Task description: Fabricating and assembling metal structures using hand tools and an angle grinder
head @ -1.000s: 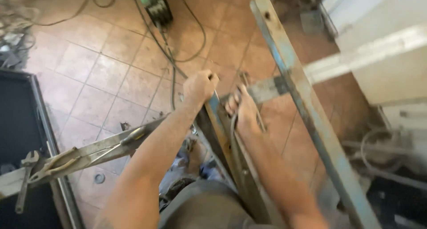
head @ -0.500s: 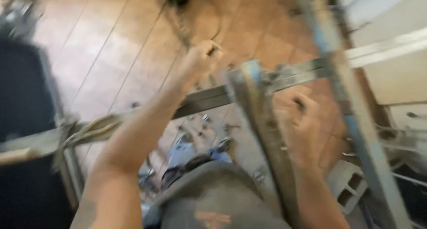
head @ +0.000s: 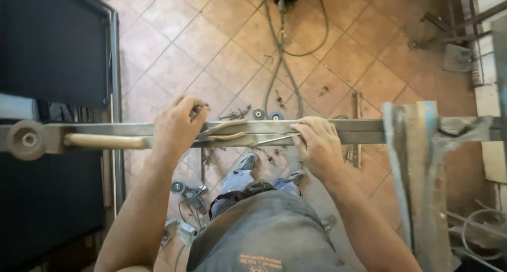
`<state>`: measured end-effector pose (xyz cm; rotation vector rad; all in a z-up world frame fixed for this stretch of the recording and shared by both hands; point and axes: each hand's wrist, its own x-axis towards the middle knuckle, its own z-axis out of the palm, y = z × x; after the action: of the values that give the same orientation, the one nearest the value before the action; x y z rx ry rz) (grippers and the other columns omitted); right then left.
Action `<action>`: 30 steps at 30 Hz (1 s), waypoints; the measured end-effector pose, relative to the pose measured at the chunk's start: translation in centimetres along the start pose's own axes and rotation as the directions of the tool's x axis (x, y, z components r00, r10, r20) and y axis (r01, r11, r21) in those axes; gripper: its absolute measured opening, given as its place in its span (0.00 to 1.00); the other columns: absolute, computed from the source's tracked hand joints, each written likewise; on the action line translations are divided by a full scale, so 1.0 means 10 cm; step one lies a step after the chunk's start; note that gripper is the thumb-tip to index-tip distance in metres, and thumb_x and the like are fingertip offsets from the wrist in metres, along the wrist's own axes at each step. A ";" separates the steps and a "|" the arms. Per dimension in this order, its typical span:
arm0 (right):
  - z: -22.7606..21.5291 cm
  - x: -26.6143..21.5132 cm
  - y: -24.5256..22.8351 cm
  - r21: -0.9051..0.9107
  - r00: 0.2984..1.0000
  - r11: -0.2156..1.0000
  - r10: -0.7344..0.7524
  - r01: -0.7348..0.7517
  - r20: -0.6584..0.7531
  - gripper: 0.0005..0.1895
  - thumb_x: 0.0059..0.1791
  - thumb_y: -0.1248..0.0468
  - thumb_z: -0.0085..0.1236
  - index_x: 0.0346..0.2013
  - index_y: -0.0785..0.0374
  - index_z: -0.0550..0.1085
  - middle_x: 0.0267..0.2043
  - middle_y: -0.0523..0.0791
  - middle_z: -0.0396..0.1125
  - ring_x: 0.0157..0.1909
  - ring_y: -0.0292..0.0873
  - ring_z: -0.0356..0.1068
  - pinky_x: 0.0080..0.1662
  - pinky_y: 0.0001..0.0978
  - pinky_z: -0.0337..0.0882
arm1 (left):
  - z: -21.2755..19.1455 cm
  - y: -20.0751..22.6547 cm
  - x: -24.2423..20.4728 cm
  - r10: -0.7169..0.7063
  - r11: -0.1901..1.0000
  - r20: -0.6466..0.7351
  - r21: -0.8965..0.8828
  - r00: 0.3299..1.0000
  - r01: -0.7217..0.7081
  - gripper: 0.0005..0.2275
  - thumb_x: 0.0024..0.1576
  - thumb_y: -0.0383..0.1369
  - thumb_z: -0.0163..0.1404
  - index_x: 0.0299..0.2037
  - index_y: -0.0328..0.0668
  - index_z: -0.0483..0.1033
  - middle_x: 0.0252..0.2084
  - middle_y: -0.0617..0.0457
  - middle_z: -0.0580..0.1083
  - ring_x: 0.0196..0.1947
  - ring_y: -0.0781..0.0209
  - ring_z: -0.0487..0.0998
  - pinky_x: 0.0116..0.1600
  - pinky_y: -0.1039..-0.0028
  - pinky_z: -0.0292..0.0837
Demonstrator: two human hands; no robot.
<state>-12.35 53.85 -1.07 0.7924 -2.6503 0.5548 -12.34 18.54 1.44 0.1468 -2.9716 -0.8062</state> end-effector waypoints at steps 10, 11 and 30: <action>0.65 0.58 -0.92 0.044 0.944 0.975 -0.220 0.216 0.247 0.26 0.46 0.49 0.62 0.57 0.51 0.74 0.56 0.42 0.69 0.63 0.44 0.66 0.64 0.40 0.60 | -0.31 -0.81 -0.21 -0.114 0.991 0.108 0.084 0.988 0.105 0.10 0.58 0.46 0.54 0.46 0.60 0.79 0.40 0.55 0.77 0.41 0.48 0.82 0.46 0.54 0.78; 0.67 0.58 -0.90 0.042 0.948 0.981 -0.193 0.189 0.251 0.24 0.48 0.51 0.62 0.58 0.52 0.74 0.56 0.44 0.69 0.63 0.46 0.66 0.64 0.42 0.60 | -0.29 -0.89 -0.26 -0.090 0.993 0.081 0.083 0.993 0.083 0.10 0.58 0.46 0.54 0.45 0.59 0.79 0.40 0.57 0.77 0.41 0.50 0.82 0.45 0.57 0.79; -0.49 0.77 -1.16 0.089 0.887 0.966 -0.256 0.241 0.384 0.15 0.50 0.60 0.59 0.52 0.47 0.78 0.51 0.41 0.71 0.53 0.48 0.68 0.55 0.40 0.66 | -0.32 0.13 -0.78 0.355 0.898 0.061 -0.300 0.933 -0.322 0.26 0.52 0.49 0.57 0.59 0.49 0.74 0.55 0.47 0.77 0.59 0.47 0.75 0.65 0.60 0.64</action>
<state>-10.90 43.62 9.51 1.3609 -2.8274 0.4137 -4.40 18.93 4.63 -0.4339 -2.8102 -1.2079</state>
